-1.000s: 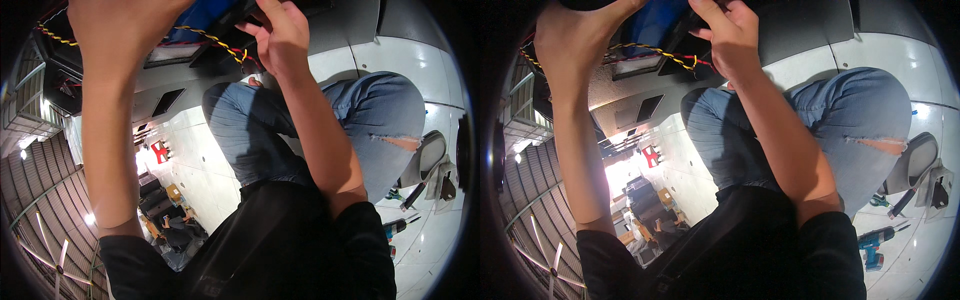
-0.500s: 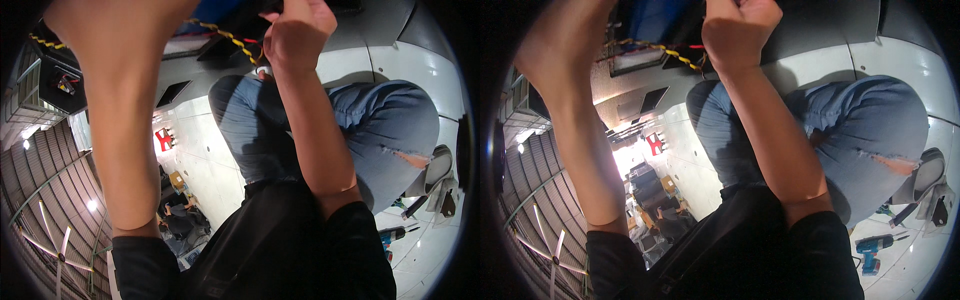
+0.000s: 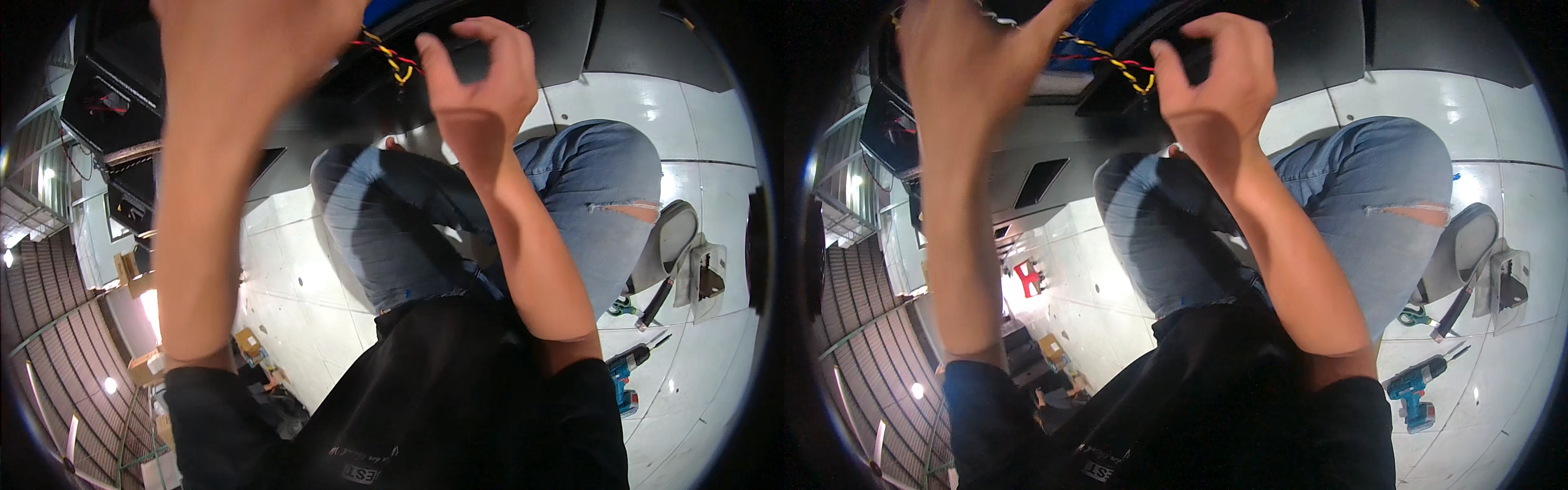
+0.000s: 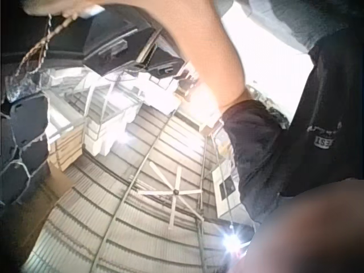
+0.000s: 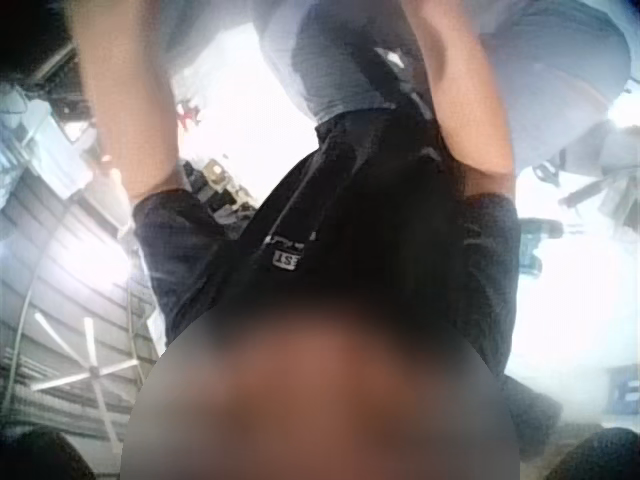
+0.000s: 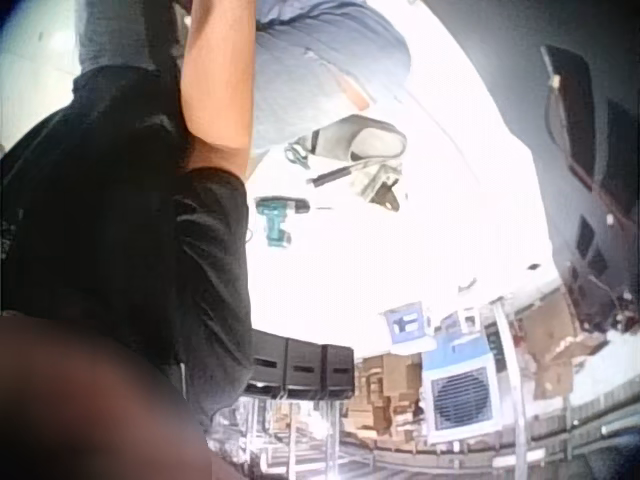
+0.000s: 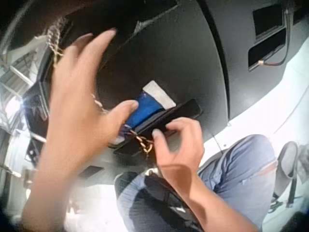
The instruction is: The person sits on the floor and assembles electronic components inside a black plastic enclosure. They place a blue box and white foam padding into the unit, cut foam pieces with a knife, and secure a black cover using a cordless drill.
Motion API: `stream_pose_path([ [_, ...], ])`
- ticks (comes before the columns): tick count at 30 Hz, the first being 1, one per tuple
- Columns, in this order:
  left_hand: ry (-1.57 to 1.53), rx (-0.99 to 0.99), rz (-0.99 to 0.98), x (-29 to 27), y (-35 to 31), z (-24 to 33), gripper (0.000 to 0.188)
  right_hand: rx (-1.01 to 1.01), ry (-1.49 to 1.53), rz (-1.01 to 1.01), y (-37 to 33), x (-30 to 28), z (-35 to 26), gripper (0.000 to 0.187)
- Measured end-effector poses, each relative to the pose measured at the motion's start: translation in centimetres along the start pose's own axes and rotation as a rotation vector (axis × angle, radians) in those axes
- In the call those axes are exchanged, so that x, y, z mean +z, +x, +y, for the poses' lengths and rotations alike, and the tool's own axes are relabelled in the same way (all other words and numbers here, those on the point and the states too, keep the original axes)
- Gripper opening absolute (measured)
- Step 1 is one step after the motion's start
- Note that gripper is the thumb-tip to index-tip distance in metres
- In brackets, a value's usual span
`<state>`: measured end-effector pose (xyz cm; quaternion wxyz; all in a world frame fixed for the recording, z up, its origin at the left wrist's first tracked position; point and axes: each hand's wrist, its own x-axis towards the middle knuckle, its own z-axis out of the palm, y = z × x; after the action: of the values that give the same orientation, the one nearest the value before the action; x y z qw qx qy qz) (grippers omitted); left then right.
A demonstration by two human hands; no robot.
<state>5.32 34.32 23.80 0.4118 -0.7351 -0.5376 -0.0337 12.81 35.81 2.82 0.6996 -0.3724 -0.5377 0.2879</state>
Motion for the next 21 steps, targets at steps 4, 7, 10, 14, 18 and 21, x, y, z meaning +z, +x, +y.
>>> stream_pose_path([
  [4,-0.458,-0.197,0.118,-0.7,-9.4,2.8,0.044,-0.539,-0.261,-0.389,2.1,-1.7,-1.2,0.042],
  [7,-0.48,-0.36,-0.007,2.7,-15.0,5.6,0.053,-0.903,-0.428,-0.486,4.8,-1.1,-0.2,0.042],
  [10,-0.433,-0.395,0.035,4.8,-15.0,5.7,0.065,-1.131,-0.583,-0.551,6.8,0.7,0.6,0.046],
  [14,-0.413,-0.383,0.0,5.6,-12.7,4.2,0.065,-1.043,-0.58,-0.584,7.2,2.0,0.4,0.045],
  [18,-0.45,-0.344,0.104,8.3,-10.3,3.9,0.038,-1.019,-0.608,-0.57,7.2,3.0,3.5,0.037],
  [21,-0.315,-0.376,0.111,8.0,-11.1,3.9,0.041,-1.076,-0.6,-0.472,6.1,4.1,3.8,0.023],
])
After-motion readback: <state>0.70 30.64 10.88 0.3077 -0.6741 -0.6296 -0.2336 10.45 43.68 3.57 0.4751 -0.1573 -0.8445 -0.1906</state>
